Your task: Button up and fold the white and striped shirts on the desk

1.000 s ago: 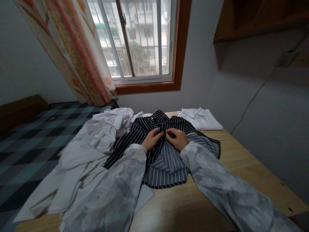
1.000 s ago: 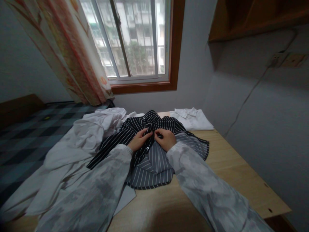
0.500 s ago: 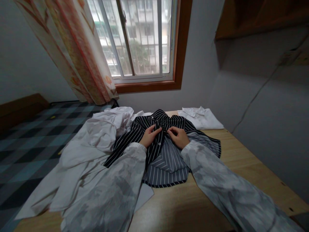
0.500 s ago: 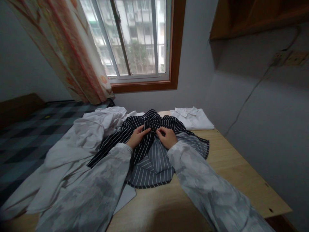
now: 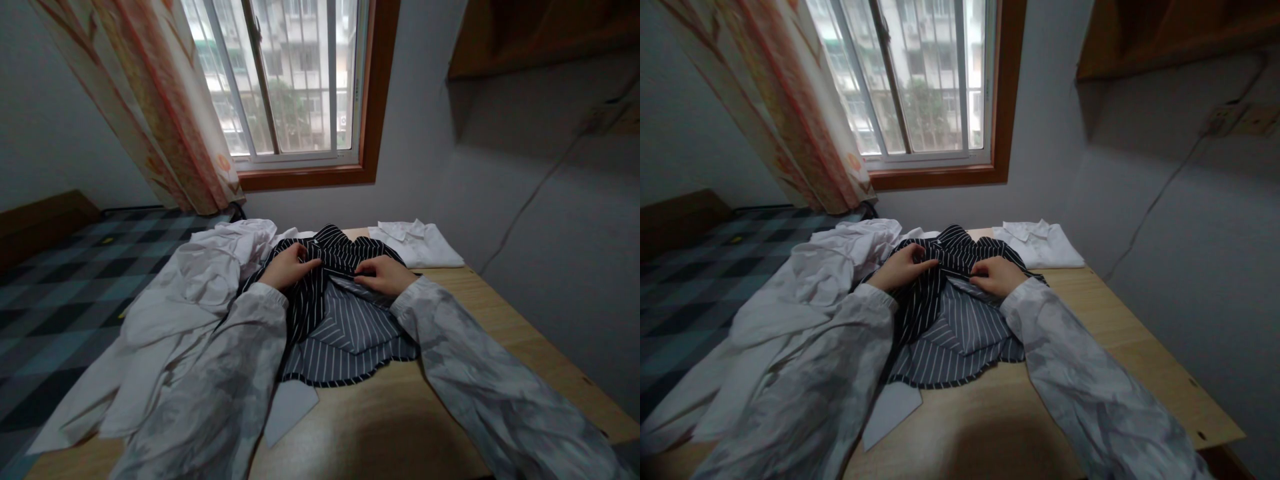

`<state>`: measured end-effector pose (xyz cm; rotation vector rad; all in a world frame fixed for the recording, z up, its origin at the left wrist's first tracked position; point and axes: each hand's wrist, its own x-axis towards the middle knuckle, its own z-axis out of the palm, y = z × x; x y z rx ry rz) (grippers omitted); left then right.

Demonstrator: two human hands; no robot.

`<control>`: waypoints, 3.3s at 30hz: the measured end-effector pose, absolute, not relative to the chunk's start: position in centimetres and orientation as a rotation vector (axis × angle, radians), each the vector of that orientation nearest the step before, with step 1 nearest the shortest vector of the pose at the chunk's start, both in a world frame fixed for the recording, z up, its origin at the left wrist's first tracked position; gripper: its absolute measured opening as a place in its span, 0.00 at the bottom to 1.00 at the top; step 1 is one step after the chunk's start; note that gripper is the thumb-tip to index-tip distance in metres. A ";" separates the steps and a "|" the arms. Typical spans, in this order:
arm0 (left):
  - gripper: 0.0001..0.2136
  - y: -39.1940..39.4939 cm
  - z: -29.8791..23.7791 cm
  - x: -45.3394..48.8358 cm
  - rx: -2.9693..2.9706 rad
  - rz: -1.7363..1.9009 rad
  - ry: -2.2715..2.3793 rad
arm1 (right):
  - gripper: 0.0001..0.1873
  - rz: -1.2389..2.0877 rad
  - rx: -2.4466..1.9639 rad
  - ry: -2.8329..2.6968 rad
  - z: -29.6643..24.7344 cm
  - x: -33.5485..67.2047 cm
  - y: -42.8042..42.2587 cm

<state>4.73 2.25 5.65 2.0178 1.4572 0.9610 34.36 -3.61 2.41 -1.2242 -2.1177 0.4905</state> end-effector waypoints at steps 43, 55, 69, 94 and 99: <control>0.06 -1.2 1.0 10.4 2.268 0.854 1.094 | 0.17 0.624 -1.140 -1.460 -3.4 30.2 -3.1; 0.18 -1.5 -1.9 11.2 1.565 1.229 0.886 | 0.17 0.515 -1.187 -1.414 -3.8 30.0 -2.6; 0.16 -2.2 -1.6 10.4 1.620 1.281 0.998 | 0.08 0.114 -1.033 -1.785 -1.6 28.2 -6.4; 0.18 -2.0 -1.8 10.4 1.524 1.139 0.928 | 0.10 0.254 -1.058 -1.746 -1.6 29.3 -6.8; 0.19 -1.8 -2.0 10.4 1.502 1.165 0.920 | 0.16 0.423 -1.040 -1.657 -1.4 29.3 -6.5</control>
